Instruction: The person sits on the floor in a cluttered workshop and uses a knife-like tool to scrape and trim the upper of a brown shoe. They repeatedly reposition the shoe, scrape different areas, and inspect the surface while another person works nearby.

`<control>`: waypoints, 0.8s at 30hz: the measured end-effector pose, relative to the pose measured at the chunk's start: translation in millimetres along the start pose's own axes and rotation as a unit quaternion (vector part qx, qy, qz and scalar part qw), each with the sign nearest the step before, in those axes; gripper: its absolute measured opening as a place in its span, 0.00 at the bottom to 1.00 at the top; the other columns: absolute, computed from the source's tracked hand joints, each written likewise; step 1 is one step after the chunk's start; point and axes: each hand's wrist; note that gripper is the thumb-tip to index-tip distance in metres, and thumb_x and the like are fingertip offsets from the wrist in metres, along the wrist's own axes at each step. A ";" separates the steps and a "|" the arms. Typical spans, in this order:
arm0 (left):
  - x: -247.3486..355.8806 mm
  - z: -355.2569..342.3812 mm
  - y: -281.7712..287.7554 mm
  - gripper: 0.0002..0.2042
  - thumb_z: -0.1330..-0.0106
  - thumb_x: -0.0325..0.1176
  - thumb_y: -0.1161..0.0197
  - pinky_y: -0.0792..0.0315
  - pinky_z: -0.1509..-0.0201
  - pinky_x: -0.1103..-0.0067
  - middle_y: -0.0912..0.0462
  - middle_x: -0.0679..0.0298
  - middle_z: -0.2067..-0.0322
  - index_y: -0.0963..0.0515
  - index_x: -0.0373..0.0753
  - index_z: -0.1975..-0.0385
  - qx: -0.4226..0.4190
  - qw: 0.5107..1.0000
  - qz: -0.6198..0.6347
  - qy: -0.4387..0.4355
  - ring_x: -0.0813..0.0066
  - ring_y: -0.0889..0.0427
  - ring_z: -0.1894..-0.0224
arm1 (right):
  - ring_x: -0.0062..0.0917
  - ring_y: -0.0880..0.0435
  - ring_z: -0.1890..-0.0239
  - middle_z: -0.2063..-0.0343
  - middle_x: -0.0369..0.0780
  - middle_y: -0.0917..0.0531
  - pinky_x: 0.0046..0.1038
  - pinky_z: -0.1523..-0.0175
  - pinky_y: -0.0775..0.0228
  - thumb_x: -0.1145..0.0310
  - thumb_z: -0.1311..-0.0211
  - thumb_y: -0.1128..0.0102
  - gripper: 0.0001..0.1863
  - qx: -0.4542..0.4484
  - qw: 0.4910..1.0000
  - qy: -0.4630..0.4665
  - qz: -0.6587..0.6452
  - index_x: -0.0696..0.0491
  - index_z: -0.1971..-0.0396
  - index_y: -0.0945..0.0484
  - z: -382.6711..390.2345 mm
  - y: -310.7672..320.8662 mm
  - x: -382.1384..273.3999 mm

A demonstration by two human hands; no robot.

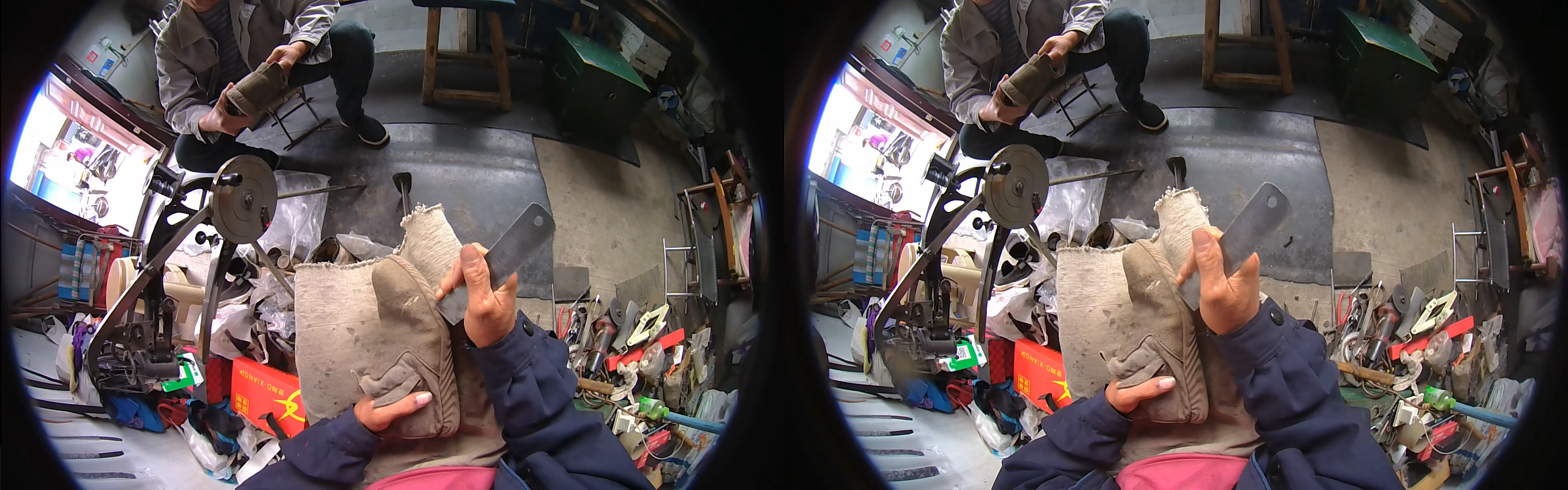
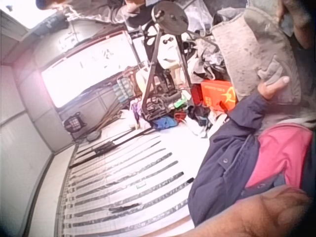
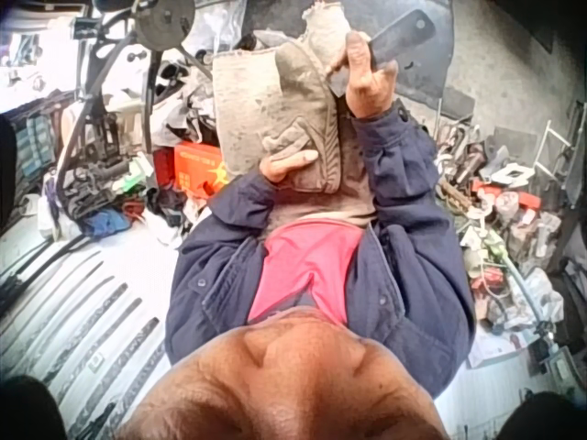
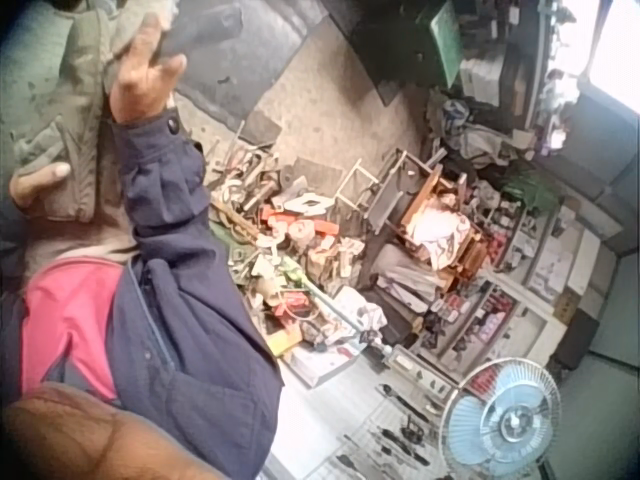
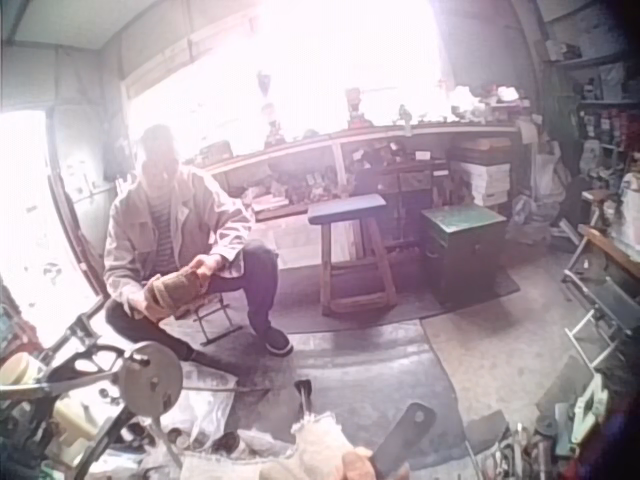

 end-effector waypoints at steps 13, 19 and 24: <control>2.3 -2.6 4.1 0.28 0.38 0.25 0.33 0.25 0.36 0.70 0.18 0.58 0.44 0.28 0.33 0.36 0.041 0.996 0.057 0.055 0.66 0.19 0.43 | 0.24 0.21 0.75 0.80 0.37 0.26 0.29 0.68 0.25 0.62 0.20 0.50 0.21 0.006 1.000 -0.014 0.017 0.60 0.74 0.26 -2.3 0.4 6.9; 3.3 -1.9 2.5 0.28 0.38 0.24 0.34 0.25 0.35 0.68 0.18 0.57 0.44 0.29 0.33 0.35 0.040 0.996 0.068 0.047 0.65 0.19 0.42 | 0.23 0.22 0.76 0.80 0.36 0.27 0.28 0.68 0.25 0.63 0.20 0.50 0.21 -0.003 0.999 -0.014 0.031 0.60 0.75 0.26 0.3 0.1 7.8; -0.1 -2.0 3.6 0.22 0.34 0.29 0.32 0.28 0.37 0.75 0.17 0.64 0.47 0.24 0.34 0.41 0.021 0.994 0.099 0.046 0.74 0.20 0.45 | 0.23 0.22 0.75 0.80 0.37 0.26 0.27 0.67 0.26 0.64 0.20 0.52 0.21 -0.018 0.999 -0.004 0.043 0.60 0.76 0.28 4.8 3.2 6.0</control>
Point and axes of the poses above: each hand's wrist, its own z-axis away from the middle knuckle, its own y-axis out of the back of the hand, x = y × z
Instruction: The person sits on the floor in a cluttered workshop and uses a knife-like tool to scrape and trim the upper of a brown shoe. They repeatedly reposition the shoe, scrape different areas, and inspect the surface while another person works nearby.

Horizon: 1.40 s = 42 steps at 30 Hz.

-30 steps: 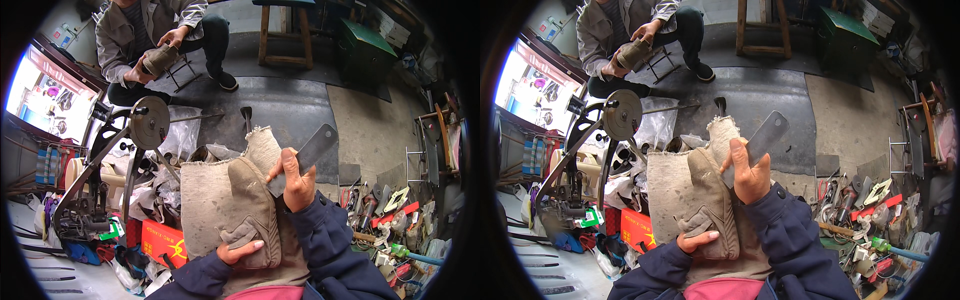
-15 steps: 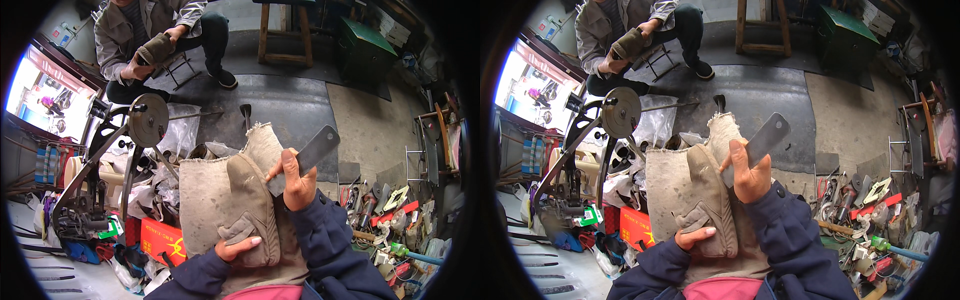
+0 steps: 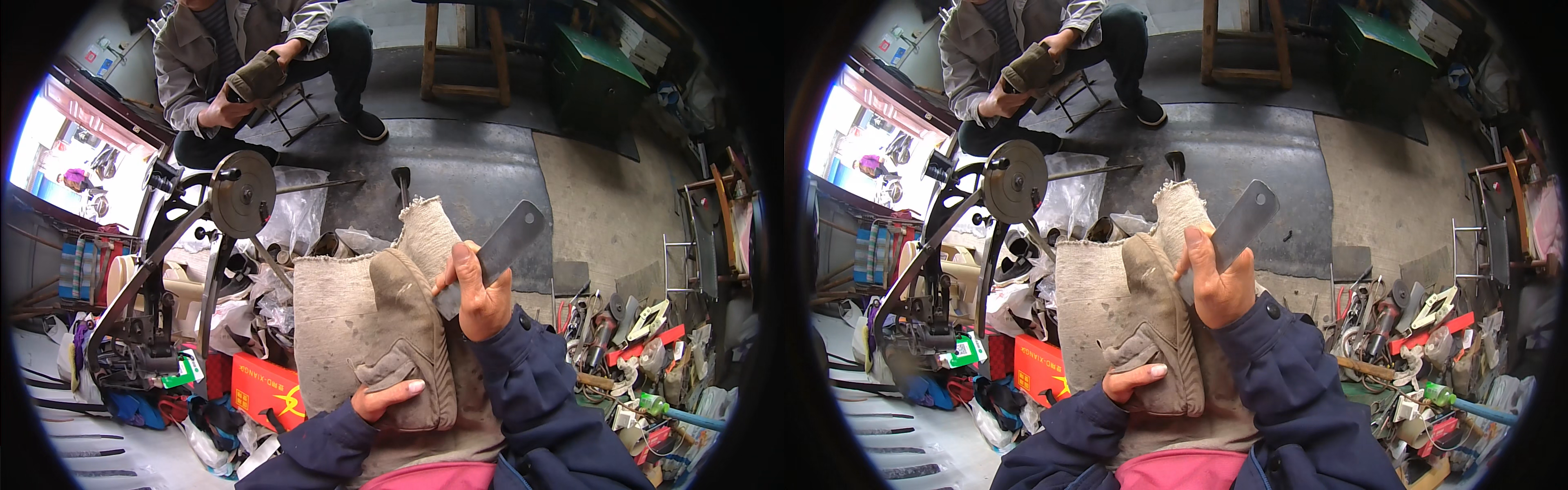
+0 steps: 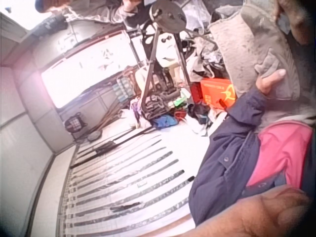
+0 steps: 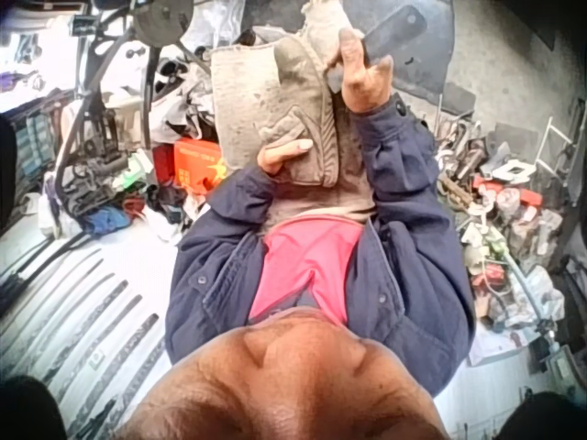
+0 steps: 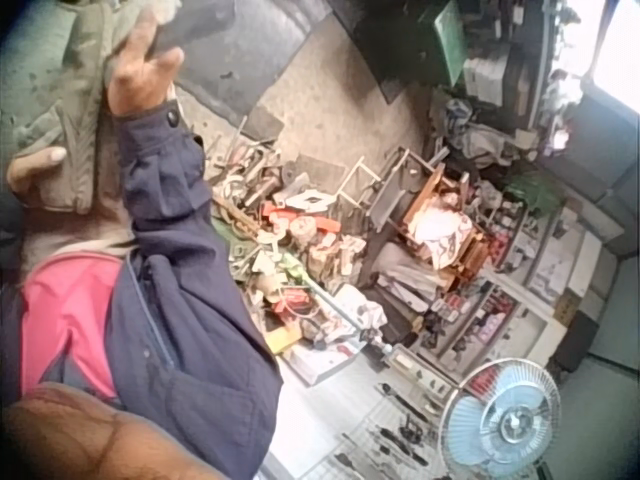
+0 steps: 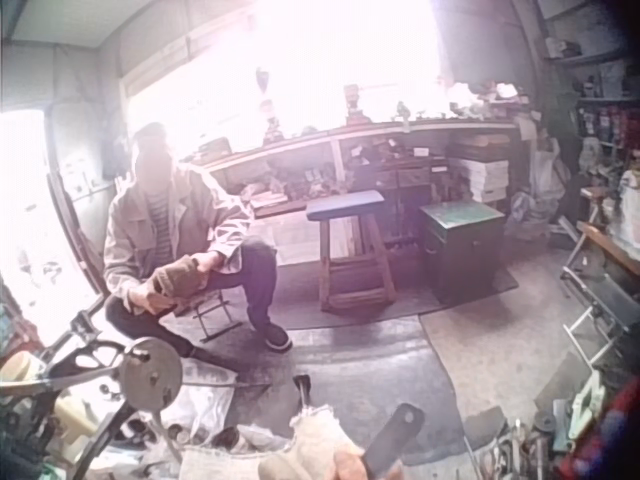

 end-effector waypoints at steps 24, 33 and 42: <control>15.1 3.4 -5.3 0.24 0.36 0.28 0.33 0.28 0.37 0.73 0.18 0.63 0.46 0.25 0.34 0.39 0.006 0.999 -0.030 -0.025 0.72 0.21 0.44 | 0.24 0.20 0.75 0.82 0.38 0.22 0.27 0.63 0.29 0.54 0.19 0.54 0.29 0.059 0.996 -0.027 -0.066 0.58 0.80 0.24 -2.3 5.7 -14.4; 11.3 -2.7 -6.4 0.27 0.39 0.25 0.34 0.24 0.37 0.68 0.18 0.57 0.46 0.27 0.33 0.37 0.036 0.999 0.021 0.005 0.64 0.19 0.43 | 0.27 0.21 0.78 0.81 0.39 0.26 0.29 0.66 0.25 0.53 0.19 0.57 0.29 0.072 0.997 -0.016 -0.034 0.57 0.80 0.31 2.5 0.0 -12.9; 1.1 -6.7 4.0 0.29 0.37 0.24 0.36 0.25 0.35 0.66 0.20 0.55 0.42 0.31 0.32 0.34 0.013 1.000 0.002 -0.001 0.62 0.19 0.42 | 0.28 0.22 0.76 0.81 0.41 0.26 0.30 0.64 0.26 0.53 0.19 0.57 0.28 0.081 0.994 -0.034 -0.070 0.57 0.80 0.34 13.9 0.7 -10.2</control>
Point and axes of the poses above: each hand's wrist, its own z-axis away from the middle knuckle, its own y-axis out of the back of the hand, x = y × z
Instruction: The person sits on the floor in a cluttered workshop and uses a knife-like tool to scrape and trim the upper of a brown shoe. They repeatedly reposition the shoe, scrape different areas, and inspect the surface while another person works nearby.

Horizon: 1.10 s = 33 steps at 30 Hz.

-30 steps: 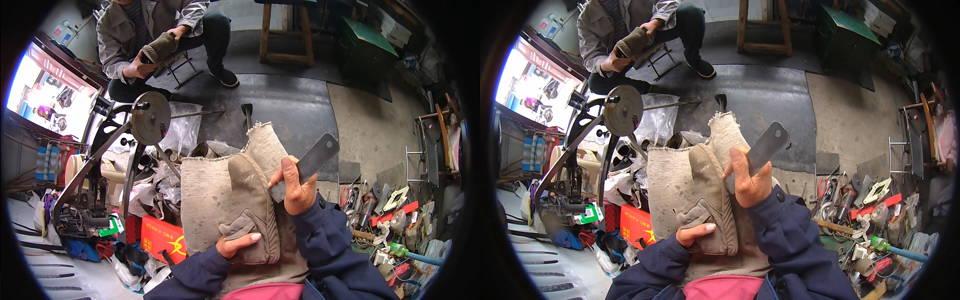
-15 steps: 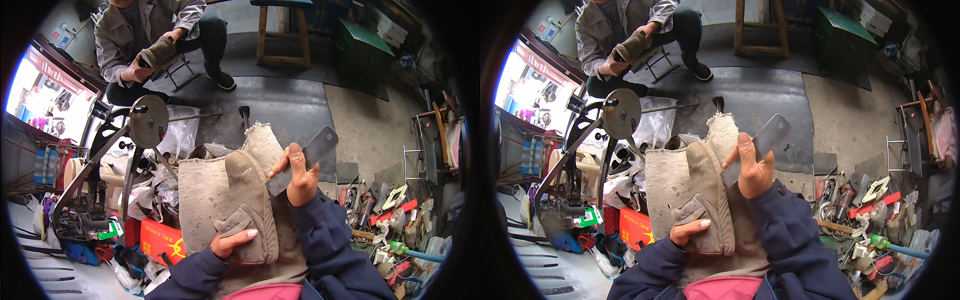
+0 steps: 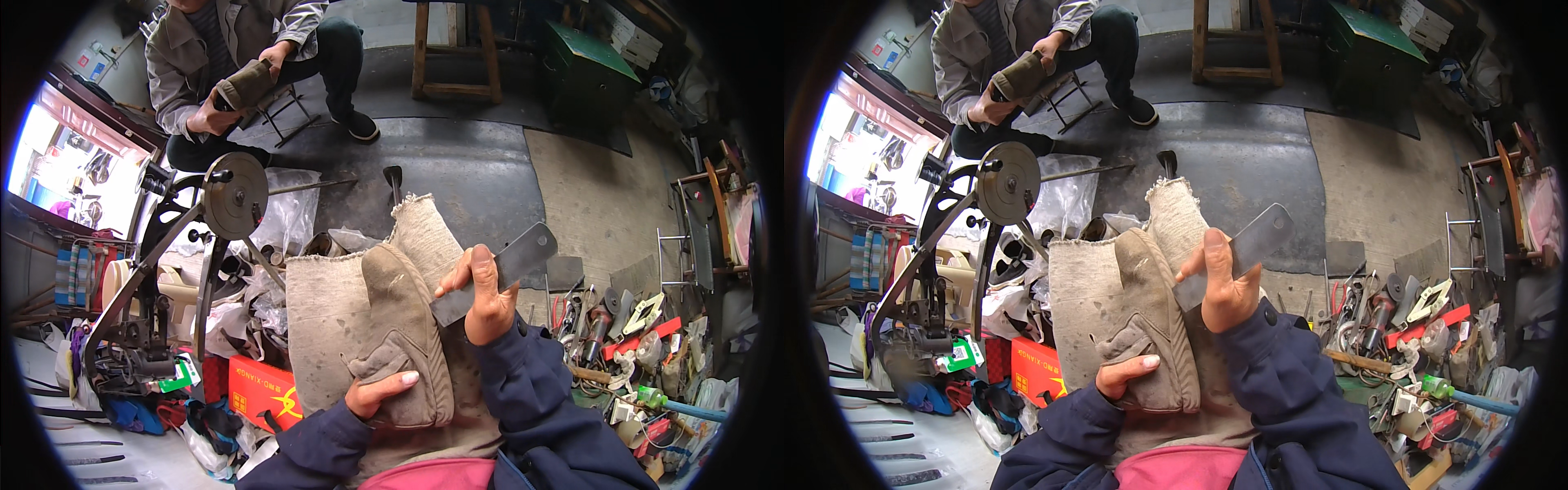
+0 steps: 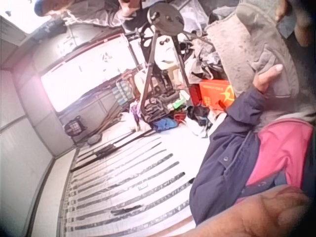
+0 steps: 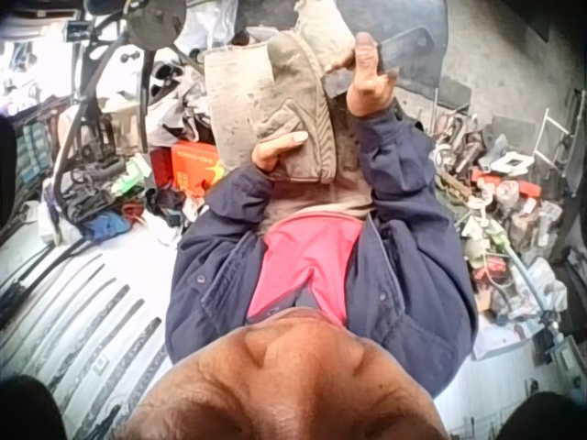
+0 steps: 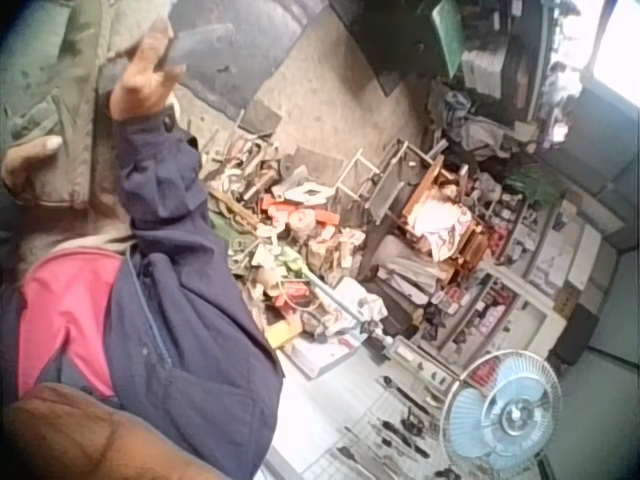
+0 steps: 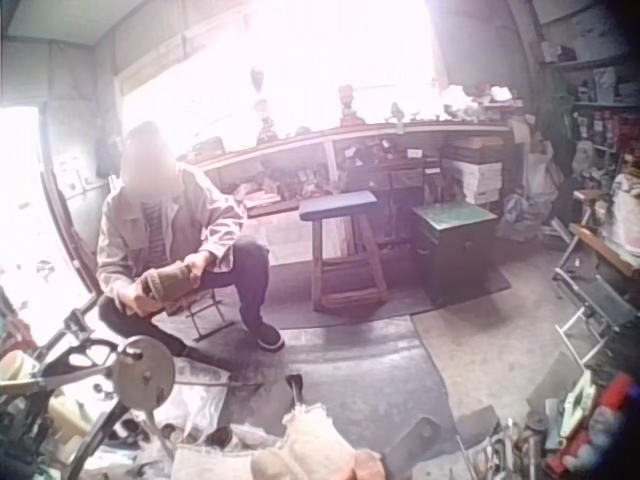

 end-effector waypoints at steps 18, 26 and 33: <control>3.0 3.3 -8.7 0.19 0.35 0.28 0.32 0.26 0.39 0.75 0.16 0.65 0.49 0.21 0.35 0.44 -0.004 1.000 0.000 -0.018 0.74 0.19 0.47 | 0.27 0.22 0.77 0.81 0.40 0.26 0.31 0.64 0.26 0.58 0.19 0.57 0.26 0.018 0.999 0.013 -0.034 0.58 0.79 0.30 18.5 3.6 4.0; 0.7 2.8 -7.2 0.18 0.34 0.28 0.33 0.27 0.39 0.75 0.16 0.65 0.49 0.21 0.34 0.44 -0.016 1.000 0.002 -0.019 0.75 0.19 0.47 | 0.28 0.26 0.78 0.82 0.41 0.29 0.32 0.65 0.26 0.57 0.18 0.60 0.27 0.020 1.000 0.016 -0.011 0.56 0.81 0.34 22.7 1.7 2.3; 1.0 2.1 -5.7 0.25 0.36 0.26 0.35 0.25 0.37 0.70 0.18 0.59 0.45 0.27 0.33 0.38 -0.012 0.999 -0.031 -0.019 0.67 0.19 0.44 | 0.28 0.25 0.79 0.83 0.41 0.29 0.32 0.66 0.27 0.57 0.18 0.60 0.27 0.013 1.000 0.019 -0.005 0.56 0.81 0.34 25.3 2.0 3.7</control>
Point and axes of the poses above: each hand's wrist, its own z-axis away from the middle knuckle, its own y-axis out of the back of the hand, x = y × z
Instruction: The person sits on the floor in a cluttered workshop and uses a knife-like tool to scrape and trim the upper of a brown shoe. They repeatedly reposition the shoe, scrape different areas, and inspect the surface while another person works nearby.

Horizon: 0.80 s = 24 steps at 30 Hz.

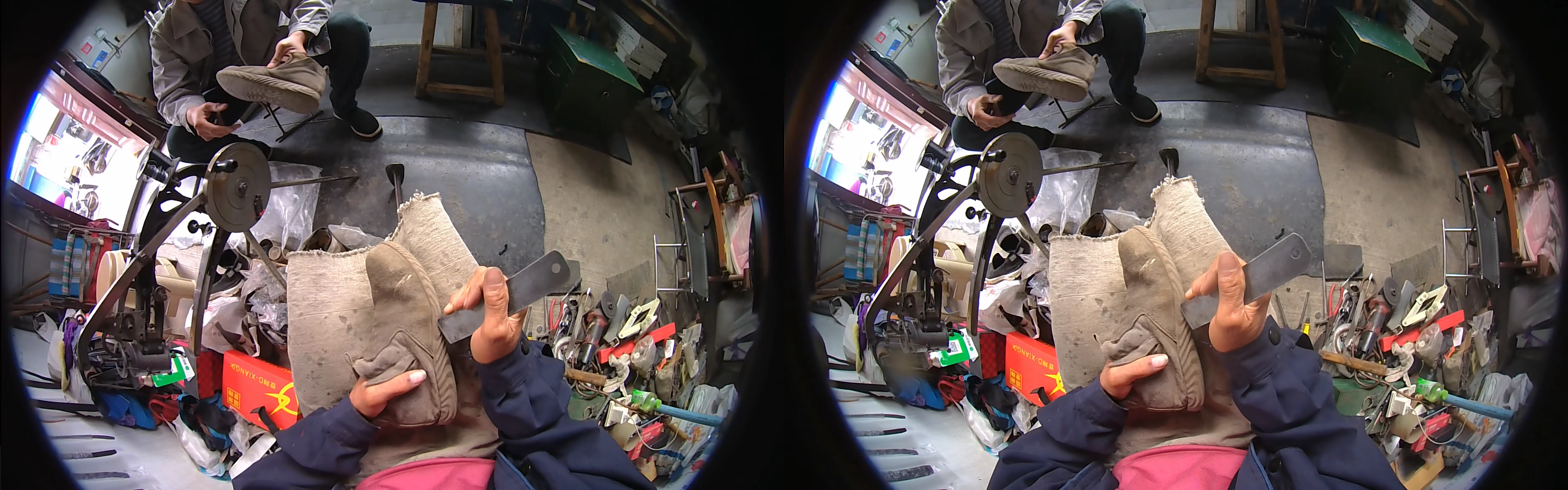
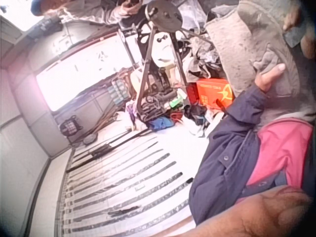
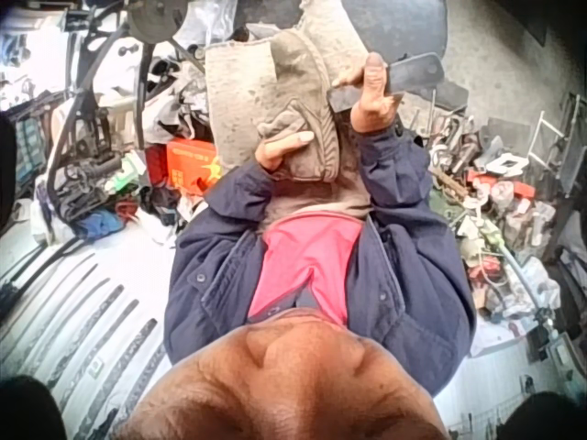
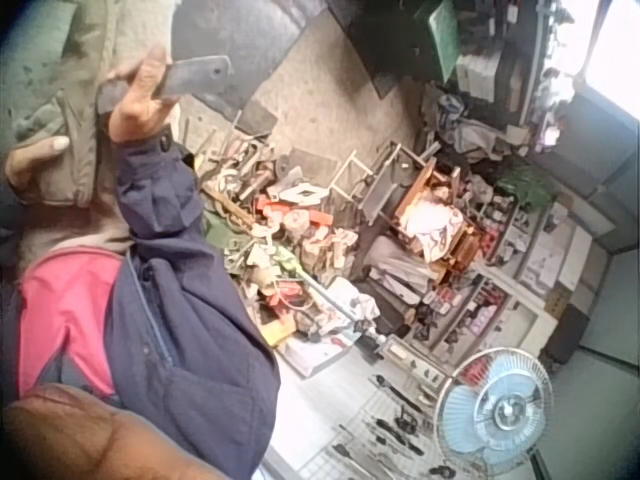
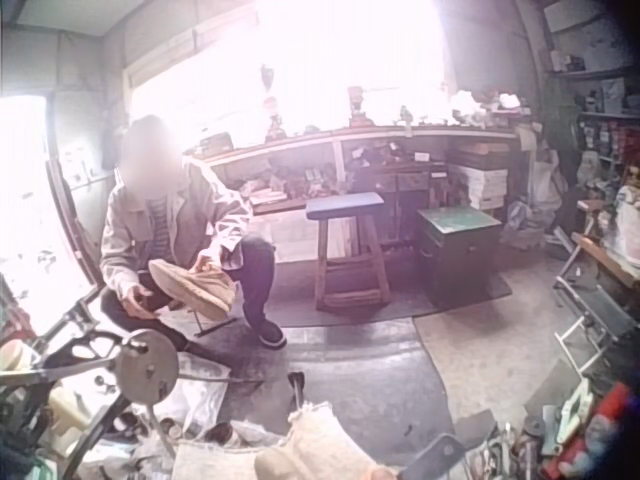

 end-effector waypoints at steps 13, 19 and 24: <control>-0.2 0.9 -3.1 0.19 0.33 0.29 0.33 0.28 0.39 0.76 0.17 0.65 0.48 0.22 0.34 0.43 -0.005 1.000 0.026 -0.015 0.75 0.20 0.46 | 0.27 0.23 0.79 0.82 0.41 0.27 0.30 0.66 0.26 0.57 0.18 0.58 0.27 -0.004 1.000 -0.014 0.015 0.57 0.81 0.33 3.1 0.4 -1.5; 22.5 3.0 -11.6 0.22 0.34 0.28 0.33 0.27 0.37 0.72 0.18 0.62 0.47 0.25 0.33 0.40 0.027 0.997 -0.041 -0.064 0.71 0.20 0.45 | 0.28 0.21 0.78 0.82 0.40 0.25 0.29 0.65 0.26 0.57 0.19 0.57 0.27 -0.004 1.000 0.017 -0.013 0.58 0.80 0.30 -13.1 -7.6 -12.9; 53.6 -7.1 -14.3 0.16 0.32 0.28 0.34 0.28 0.40 0.75 0.17 0.64 0.51 0.22 0.33 0.46 0.021 0.980 -0.119 -0.155 0.74 0.21 0.48 | 0.26 0.20 0.77 0.82 0.39 0.25 0.28 0.65 0.27 0.58 0.19 0.54 0.26 0.005 0.994 0.053 -0.092 0.58 0.79 0.28 -36.6 -24.1 -24.0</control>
Point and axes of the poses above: each hand's wrist, its own z-axis away from the middle knuckle, its own y-axis out of the back of the hand, x = y × z
